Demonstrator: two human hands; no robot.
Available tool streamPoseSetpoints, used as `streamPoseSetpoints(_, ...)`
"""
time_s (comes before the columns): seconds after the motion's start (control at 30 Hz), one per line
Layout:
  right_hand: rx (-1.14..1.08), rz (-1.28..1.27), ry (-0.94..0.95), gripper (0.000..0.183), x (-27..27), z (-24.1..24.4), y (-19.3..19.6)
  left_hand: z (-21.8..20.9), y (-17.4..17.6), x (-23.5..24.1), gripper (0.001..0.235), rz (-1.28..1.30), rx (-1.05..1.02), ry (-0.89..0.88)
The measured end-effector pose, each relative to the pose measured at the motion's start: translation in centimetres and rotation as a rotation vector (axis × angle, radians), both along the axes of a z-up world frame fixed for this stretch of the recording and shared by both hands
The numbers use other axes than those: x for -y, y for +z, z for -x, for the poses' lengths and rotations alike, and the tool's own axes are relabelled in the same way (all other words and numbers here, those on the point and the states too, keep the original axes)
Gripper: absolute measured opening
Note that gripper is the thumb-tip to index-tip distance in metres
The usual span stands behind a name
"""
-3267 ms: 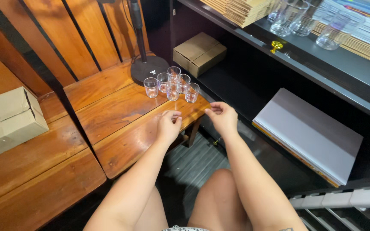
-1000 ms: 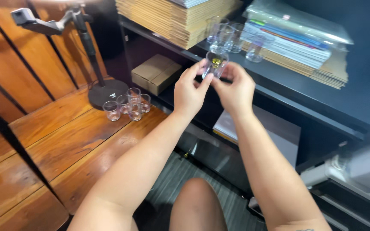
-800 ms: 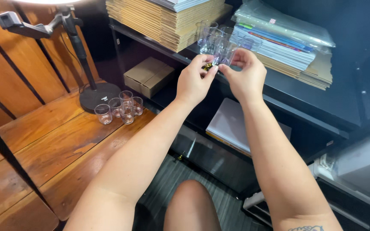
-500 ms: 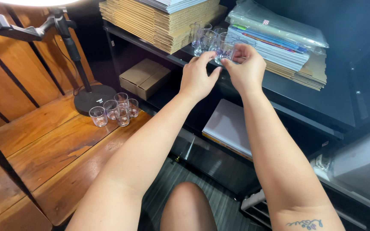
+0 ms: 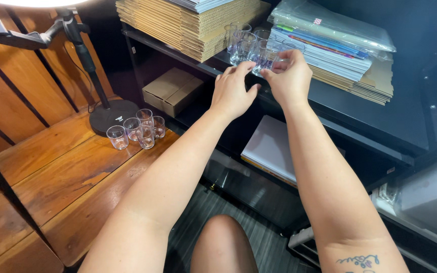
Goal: The person opens a cardboard box containing small glasses, removes them one by one, and places them on a wooden bench. They then move the glasses to a nearby shelf.
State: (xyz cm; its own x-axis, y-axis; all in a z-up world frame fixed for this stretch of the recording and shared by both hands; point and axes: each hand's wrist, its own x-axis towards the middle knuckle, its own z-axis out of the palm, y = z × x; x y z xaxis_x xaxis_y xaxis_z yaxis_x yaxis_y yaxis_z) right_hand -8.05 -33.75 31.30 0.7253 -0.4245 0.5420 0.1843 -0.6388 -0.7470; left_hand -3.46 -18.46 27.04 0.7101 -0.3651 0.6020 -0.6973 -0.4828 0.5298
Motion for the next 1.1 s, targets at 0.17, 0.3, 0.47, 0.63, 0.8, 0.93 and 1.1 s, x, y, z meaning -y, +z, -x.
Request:
streamPoseSetpoints(0.17, -0.055, -0.027, -0.047, 0.053, -0.6, 0.2, 0.8, 0.1, 0.1, 0.5, 0.055, -0.025, 0.005, 0.021)
streamPoseSetpoints(0.3, -0.109, -0.019, -0.124, 0.038, -0.9, 0.7, 1.3, 0.2, -0.1, 0.6, 0.057, -0.018, -0.008, 0.042)
streamPoseSetpoints(0.47, -0.143, 0.040, -0.157, 0.033, -1.0, 2.1, 1.8, 0.5, -0.9, 0.4, 0.052, 0.102, 0.096, 0.040)
streamPoseSetpoints(0.63, 0.155, 0.059, 0.001, 0.026, -0.9, 4.6, 0.7, 1.1, -2.6, -1.4, 0.045, 0.245, 0.229, 0.075)
streamPoseSetpoints(0.8, 0.256, -0.115, 0.172, 0.016, -3.0, 7.3, -1.3, 3.4, -5.5, -5.1, 0.035, 0.387, 0.197, 0.067)
streamPoseSetpoints(0.93, 0.227, -0.220, 0.233, 0.017, -5.2, 6.9, -5.7, 4.2, -11.1, -8.6, 0.036, 0.367, 0.102, 0.099)
streamPoseSetpoints(1.1, 0.018, -0.346, 0.279, 0.017, -8.6, 6.7, -10.4, 4.0, -19.2, -13.4, 0.031, 0.335, -0.106, 0.250)
